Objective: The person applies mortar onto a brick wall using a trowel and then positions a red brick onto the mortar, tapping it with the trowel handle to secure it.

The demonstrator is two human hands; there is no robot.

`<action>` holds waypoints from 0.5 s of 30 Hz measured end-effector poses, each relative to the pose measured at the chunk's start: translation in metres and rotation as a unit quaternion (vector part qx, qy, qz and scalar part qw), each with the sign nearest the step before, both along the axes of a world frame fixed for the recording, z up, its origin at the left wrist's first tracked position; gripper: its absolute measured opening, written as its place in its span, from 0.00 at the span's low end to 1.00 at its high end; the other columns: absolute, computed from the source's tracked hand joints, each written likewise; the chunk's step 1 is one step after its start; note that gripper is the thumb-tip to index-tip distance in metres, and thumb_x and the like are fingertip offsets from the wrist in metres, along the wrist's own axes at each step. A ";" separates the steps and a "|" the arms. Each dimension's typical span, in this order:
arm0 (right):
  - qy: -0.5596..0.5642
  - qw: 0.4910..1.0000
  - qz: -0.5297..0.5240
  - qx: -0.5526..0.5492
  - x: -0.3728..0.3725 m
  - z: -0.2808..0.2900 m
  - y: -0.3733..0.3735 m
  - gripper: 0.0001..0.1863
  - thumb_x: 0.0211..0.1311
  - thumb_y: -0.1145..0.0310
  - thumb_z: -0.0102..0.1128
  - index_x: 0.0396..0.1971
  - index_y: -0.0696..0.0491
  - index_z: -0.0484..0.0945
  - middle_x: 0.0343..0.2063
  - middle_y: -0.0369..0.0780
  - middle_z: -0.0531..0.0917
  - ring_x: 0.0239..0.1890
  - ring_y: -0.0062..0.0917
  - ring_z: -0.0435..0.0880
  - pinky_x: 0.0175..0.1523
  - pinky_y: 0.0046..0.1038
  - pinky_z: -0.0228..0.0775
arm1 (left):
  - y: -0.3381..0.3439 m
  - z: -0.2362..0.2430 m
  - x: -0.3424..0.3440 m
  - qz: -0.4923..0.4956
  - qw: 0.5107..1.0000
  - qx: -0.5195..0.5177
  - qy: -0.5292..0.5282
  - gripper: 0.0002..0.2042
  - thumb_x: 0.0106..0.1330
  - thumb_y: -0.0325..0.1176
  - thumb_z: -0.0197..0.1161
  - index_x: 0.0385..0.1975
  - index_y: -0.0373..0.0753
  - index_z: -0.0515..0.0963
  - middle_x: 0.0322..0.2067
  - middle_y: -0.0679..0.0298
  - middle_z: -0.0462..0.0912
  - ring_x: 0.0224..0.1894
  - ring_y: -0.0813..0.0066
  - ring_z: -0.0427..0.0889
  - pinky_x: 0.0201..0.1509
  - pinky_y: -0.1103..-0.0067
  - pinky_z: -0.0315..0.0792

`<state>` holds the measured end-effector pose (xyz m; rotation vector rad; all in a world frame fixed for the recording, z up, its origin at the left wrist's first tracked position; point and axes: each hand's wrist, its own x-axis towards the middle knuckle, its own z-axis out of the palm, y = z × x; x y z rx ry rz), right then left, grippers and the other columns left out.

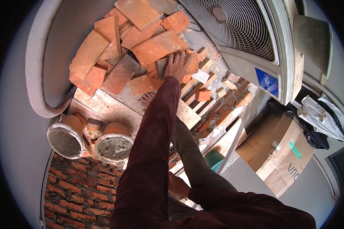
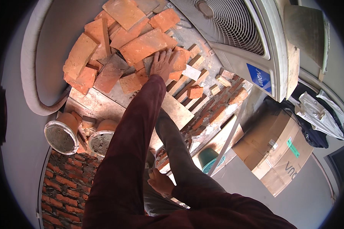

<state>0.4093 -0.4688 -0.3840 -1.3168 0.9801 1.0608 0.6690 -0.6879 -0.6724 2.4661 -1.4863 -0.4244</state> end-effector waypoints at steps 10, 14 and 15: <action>0.108 0.988 -0.050 0.102 0.023 0.003 -0.014 0.20 0.58 0.62 0.59 0.42 0.59 0.64 0.22 0.45 0.77 0.21 0.35 0.79 0.30 0.38 0.72 | 0.147 0.075 0.040 0.222 0.756 -0.142 0.600 0.46 0.42 0.31 0.73 0.67 0.41 0.59 0.60 0.60 0.70 0.62 0.63 0.69 0.65 0.70 0.64; 0.093 0.986 -0.066 0.120 0.036 -0.004 -0.022 0.14 0.57 0.69 0.58 0.39 0.57 0.66 0.20 0.38 0.73 0.20 0.26 0.76 0.24 0.32 0.69 | 0.294 0.223 0.021 0.328 0.303 -0.232 0.864 0.37 0.50 0.41 0.67 0.62 0.34 0.65 0.54 0.57 0.77 0.54 0.64 0.78 0.61 0.70 0.69; 0.078 0.985 -0.078 0.129 0.041 0.001 -0.021 0.13 0.57 0.70 0.59 0.38 0.56 0.67 0.19 0.38 0.73 0.19 0.26 0.76 0.23 0.32 0.69 | 0.330 0.260 0.008 0.341 0.254 -0.282 0.860 0.37 0.52 0.43 0.65 0.62 0.34 0.65 0.54 0.56 0.77 0.54 0.63 0.78 0.60 0.70 0.70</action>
